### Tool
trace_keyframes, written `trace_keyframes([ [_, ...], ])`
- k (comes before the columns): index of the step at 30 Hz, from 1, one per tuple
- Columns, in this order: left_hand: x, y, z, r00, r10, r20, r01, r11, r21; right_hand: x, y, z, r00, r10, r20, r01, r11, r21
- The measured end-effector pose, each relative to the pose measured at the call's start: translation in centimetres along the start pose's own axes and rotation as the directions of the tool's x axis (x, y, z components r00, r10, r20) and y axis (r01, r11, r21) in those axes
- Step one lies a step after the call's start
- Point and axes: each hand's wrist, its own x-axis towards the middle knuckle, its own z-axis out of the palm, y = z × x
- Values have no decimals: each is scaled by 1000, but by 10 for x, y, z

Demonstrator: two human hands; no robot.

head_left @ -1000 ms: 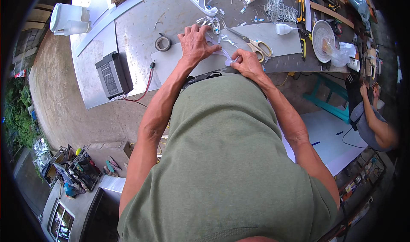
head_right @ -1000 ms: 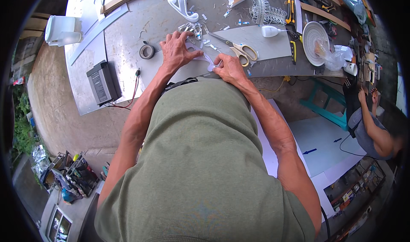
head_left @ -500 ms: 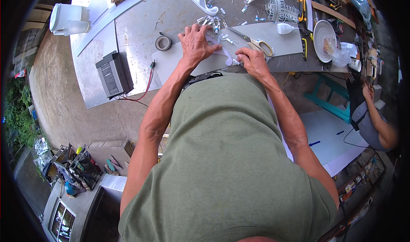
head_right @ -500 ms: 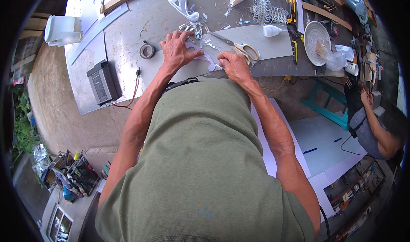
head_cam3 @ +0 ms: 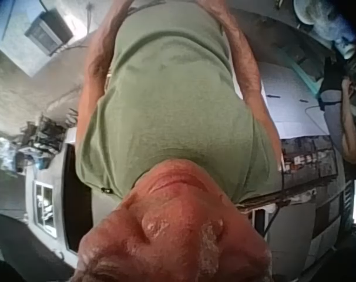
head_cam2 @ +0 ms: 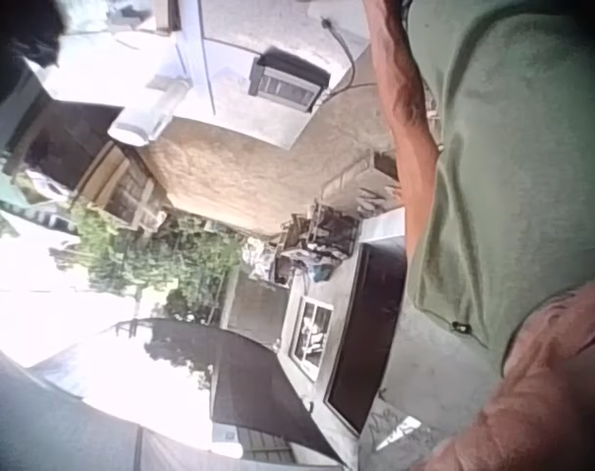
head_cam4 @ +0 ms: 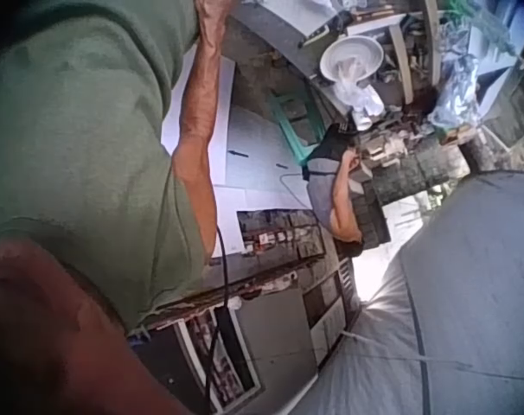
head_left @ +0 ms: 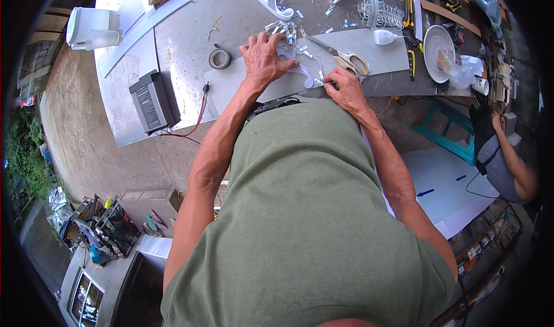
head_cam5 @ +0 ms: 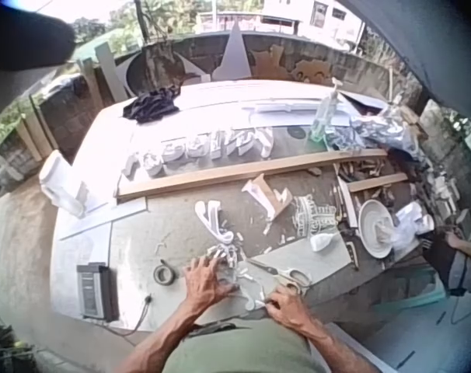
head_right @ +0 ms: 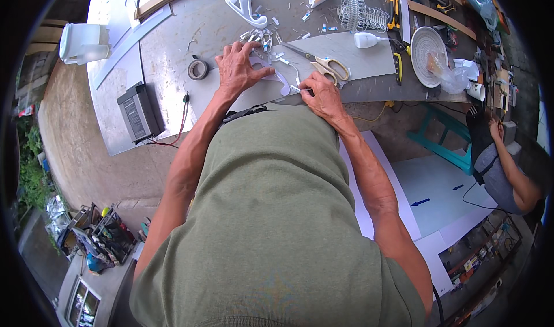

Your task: Assembling and wiring channel letters for signage on a production table.

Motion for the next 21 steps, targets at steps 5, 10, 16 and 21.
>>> trace_keyframes([
  [5, -1, 0, -1, 1000, -2, 2, 2, 1000, -4, 2, -2, 0, 999, 39, -13, -38, 998, 45],
  [10, -2, -2, 1, 998, 36, -58, -37, 999, -15, 2, 1, 1, 998, 56, -26, -53, 996, 77],
  [16, -1, 1, -1, 1000, -2, 4, 2, 1000, -15, 1, 4, 3, 996, 74, -53, -68, 991, 112],
  [21, -2, -1, 0, 1000, 18, -21, -19, 1000, -17, 3, 3, 3, 996, 70, -60, -62, 989, 135],
])
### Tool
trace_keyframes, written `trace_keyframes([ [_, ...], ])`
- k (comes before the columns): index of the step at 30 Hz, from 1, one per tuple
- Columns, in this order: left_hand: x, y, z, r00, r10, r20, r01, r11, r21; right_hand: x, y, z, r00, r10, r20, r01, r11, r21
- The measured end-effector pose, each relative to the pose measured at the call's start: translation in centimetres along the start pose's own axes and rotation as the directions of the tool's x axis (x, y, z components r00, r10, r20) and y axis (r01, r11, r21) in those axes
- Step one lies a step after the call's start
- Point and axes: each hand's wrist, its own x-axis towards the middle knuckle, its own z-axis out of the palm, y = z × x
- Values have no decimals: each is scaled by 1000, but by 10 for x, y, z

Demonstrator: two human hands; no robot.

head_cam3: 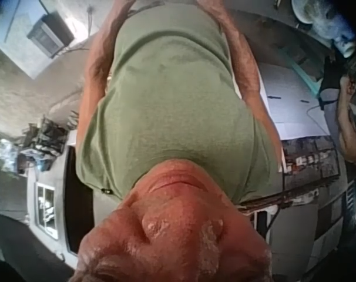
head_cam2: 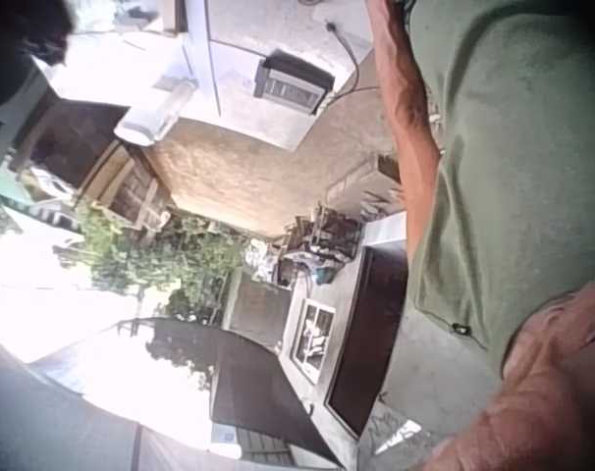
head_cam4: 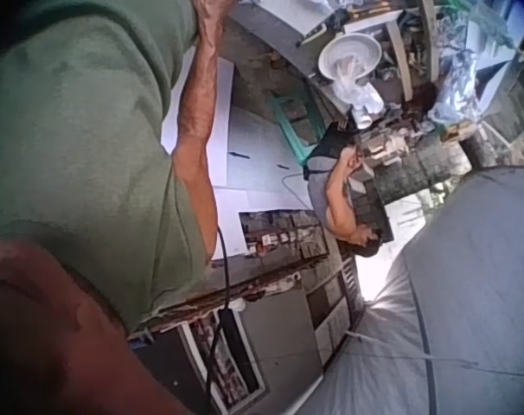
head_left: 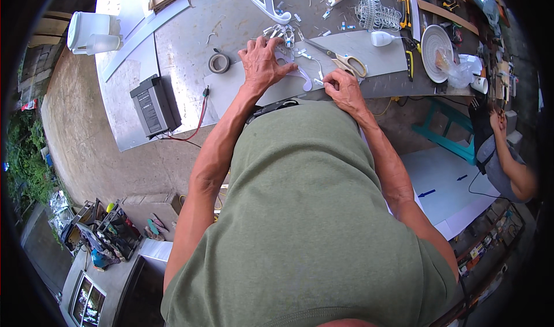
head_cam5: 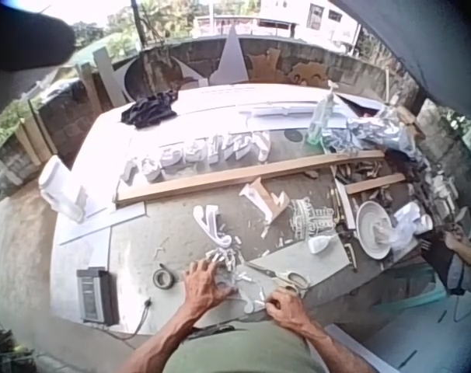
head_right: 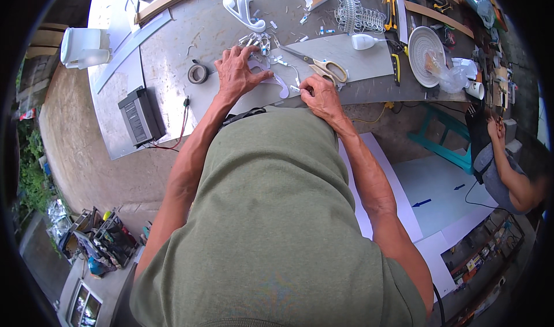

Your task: Assembling and wiring channel letters for signage on a production table.

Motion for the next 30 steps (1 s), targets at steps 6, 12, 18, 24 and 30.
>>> trace_keyframes([
  [6, -1, 1, -1, 1000, 10, -22, -10, 1000, -28, 3, -4, -3, 1000, -2, -5, 2, 1000, 22],
  [12, -3, 22, -27, 930, 268, -253, -286, 958, -37, 12, -19, -13, 997, -69, -40, 68, 998, -16],
  [18, 7, 37, -33, 858, 500, -117, -511, 851, -116, 29, -40, -19, 978, -204, -32, 201, 976, -88],
  [24, 11, 33, -24, 934, 349, 72, -298, 876, -380, 37, -42, -21, 978, -206, -8, 206, 979, -5],
  [30, 9, 7, -24, 981, 0, 192, 129, 741, -659, 12, 12, -27, 963, -90, -255, -27, 907, -420],
])
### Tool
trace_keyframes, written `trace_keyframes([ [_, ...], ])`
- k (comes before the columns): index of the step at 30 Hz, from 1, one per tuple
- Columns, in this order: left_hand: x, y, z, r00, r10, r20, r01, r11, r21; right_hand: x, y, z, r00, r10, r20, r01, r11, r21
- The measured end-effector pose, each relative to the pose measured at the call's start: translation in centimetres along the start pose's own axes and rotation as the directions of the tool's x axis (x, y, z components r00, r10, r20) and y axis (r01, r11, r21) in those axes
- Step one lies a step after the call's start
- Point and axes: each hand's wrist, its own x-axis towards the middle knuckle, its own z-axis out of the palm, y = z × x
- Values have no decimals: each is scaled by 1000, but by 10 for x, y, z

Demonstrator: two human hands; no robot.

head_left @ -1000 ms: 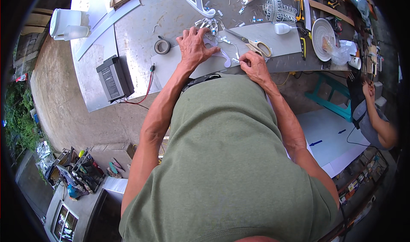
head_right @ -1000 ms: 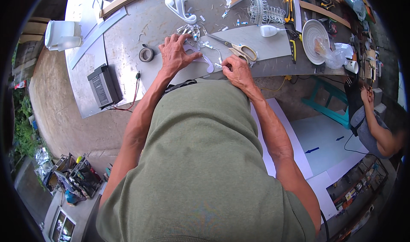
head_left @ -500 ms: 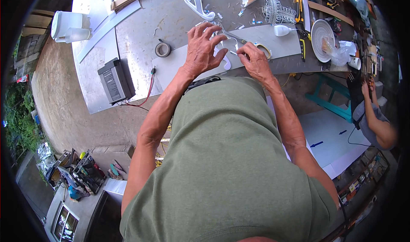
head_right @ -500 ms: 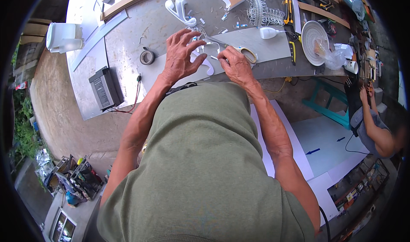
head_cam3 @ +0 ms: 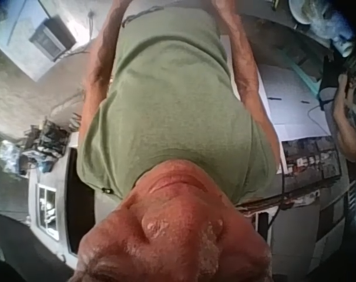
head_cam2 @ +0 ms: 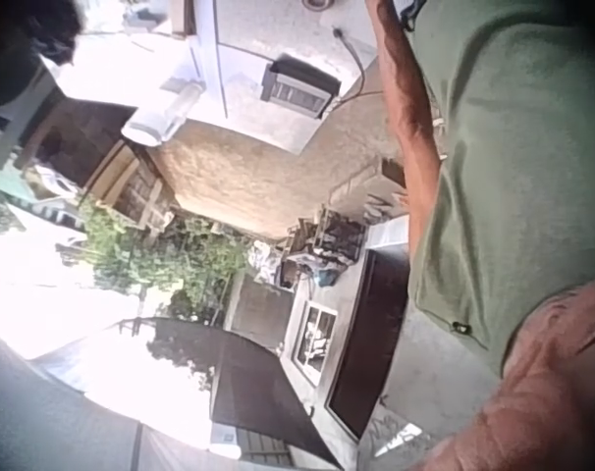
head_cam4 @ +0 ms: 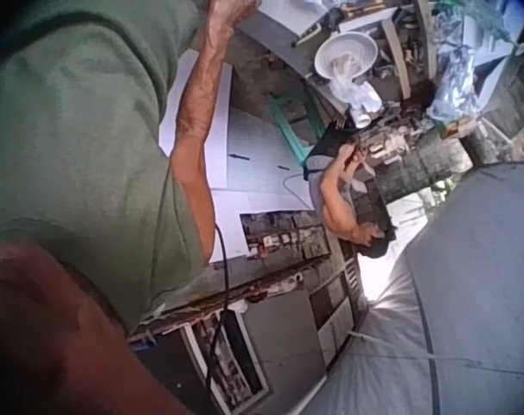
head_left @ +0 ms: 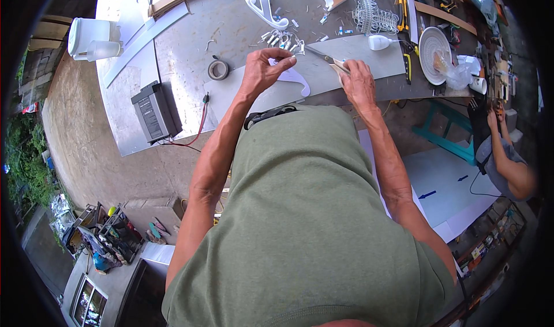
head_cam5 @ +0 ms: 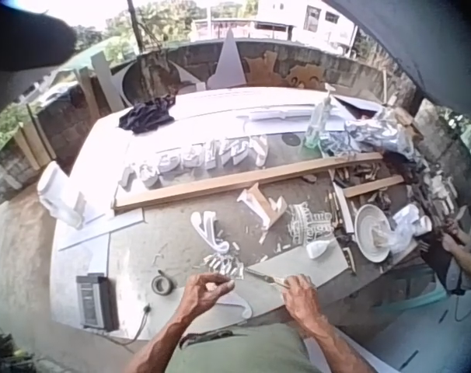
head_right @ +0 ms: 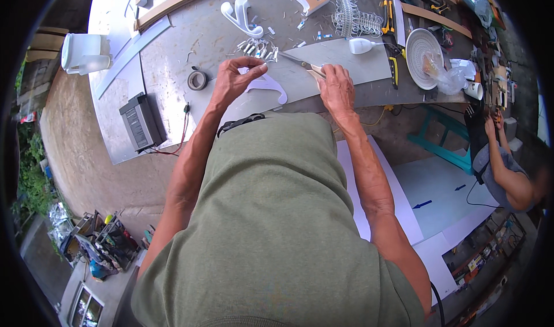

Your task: Assembling and wiring channel letters for signage on a production table.

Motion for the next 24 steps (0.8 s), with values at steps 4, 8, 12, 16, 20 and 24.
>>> trace_keyframes([
  [4, -1, -2, -15, 998, -58, -28, 53, 984, -173, -6, 11, -2, 999, -52, 8, 52, 998, -25],
  [8, -2, 3, -21, 996, -84, -19, 74, 949, -306, -8, 13, -7, 995, -13, 95, 28, 988, -153],
  [12, -1, 2, -29, 997, -63, -45, 41, 922, -386, -4, 10, -23, 908, 223, 356, -298, 939, 173],
  [16, -2, 10, -33, 997, -56, -55, 27, 900, -434, -11, -16, -57, 851, 100, 516, -481, 543, 688],
  [20, 2, 16, -29, 999, -6, -54, -22, 857, -515, -16, -37, -67, 818, -99, 566, -430, 547, 718],
  [24, 3, 24, -25, 999, -26, -44, -1, 846, -534, -18, -44, -62, 841, -69, 536, -376, 638, 672],
])
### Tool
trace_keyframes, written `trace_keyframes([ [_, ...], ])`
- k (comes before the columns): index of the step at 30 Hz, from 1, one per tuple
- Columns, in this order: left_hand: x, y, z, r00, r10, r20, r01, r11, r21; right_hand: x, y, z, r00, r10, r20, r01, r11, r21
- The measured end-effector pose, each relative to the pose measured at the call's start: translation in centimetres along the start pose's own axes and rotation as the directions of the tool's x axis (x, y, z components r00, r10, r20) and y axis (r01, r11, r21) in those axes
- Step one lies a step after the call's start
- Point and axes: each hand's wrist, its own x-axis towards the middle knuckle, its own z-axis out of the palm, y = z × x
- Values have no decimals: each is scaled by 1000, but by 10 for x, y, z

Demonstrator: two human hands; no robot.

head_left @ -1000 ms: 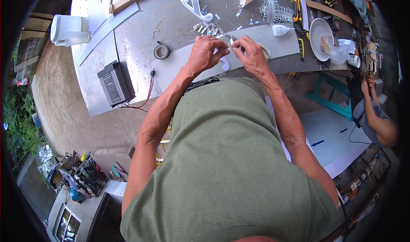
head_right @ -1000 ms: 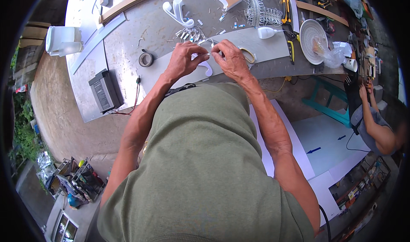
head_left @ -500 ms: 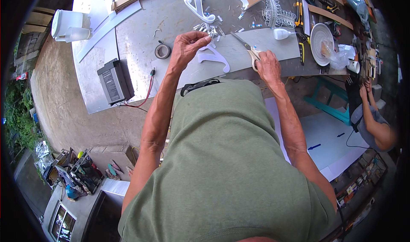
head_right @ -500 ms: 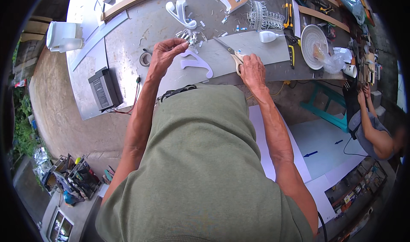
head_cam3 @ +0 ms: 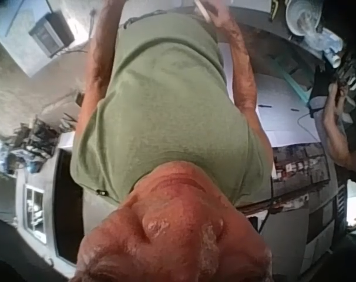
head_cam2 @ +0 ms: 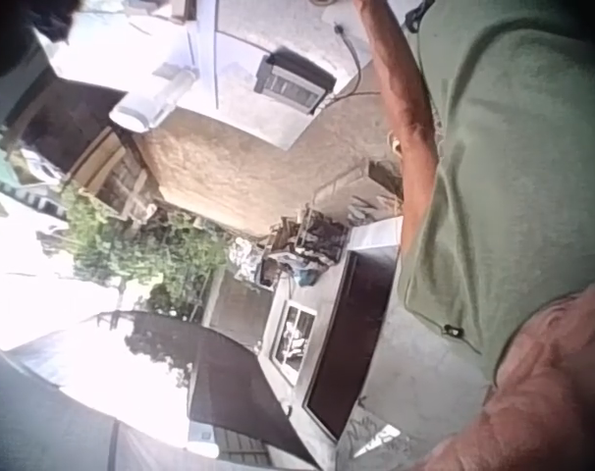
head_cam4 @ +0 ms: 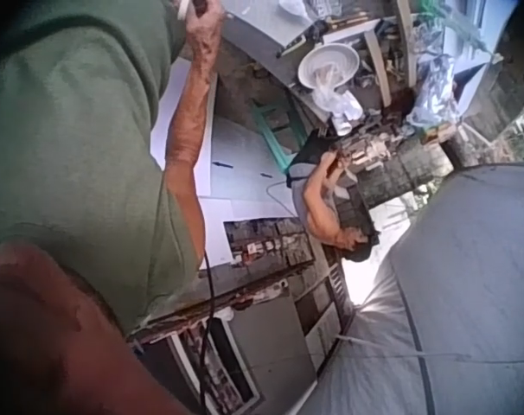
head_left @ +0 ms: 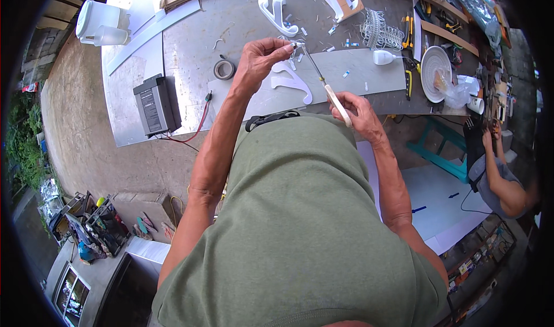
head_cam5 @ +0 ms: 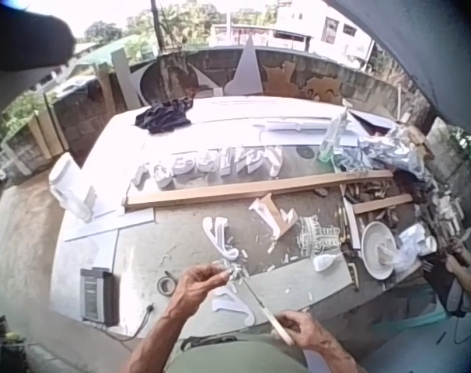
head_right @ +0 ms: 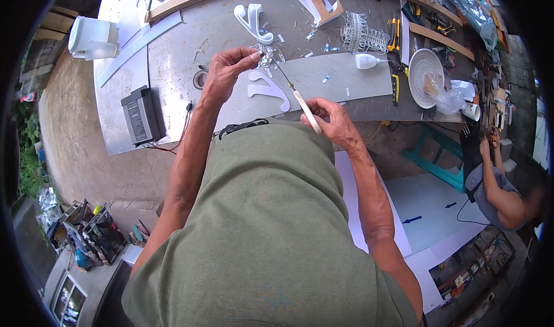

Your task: Assembling and wiring channel letters for signage on a production table.

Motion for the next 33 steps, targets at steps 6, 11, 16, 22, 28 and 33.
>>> trace_keyframes([
  [6, -4, 0, 5, 998, -47, 30, 46, 998, 38, 4, -3, 8, 999, 47, -14, -46, 999, 5],
  [11, -5, -7, 9, 995, -73, 68, 70, 996, 47, 14, -7, 13, 996, 88, 8, -88, 992, 89],
  [16, -7, -8, 10, 994, -91, 65, 86, 993, 77, 21, -4, 14, 997, 80, 11, -80, 995, 65],
  [22, -7, -9, 7, 992, -100, 82, 94, 992, 83, 21, 1, 15, 998, 61, 0, -61, 997, 52],
  [28, -7, -12, 8, 991, -92, 94, 85, 994, 73, 20, -1, 15, 998, 67, -5, -67, 996, 52],
  [33, -7, -14, 7, 991, -91, 96, 84, 993, 78, 21, 4, 18, 997, 77, -11, -77, 996, 37],
])
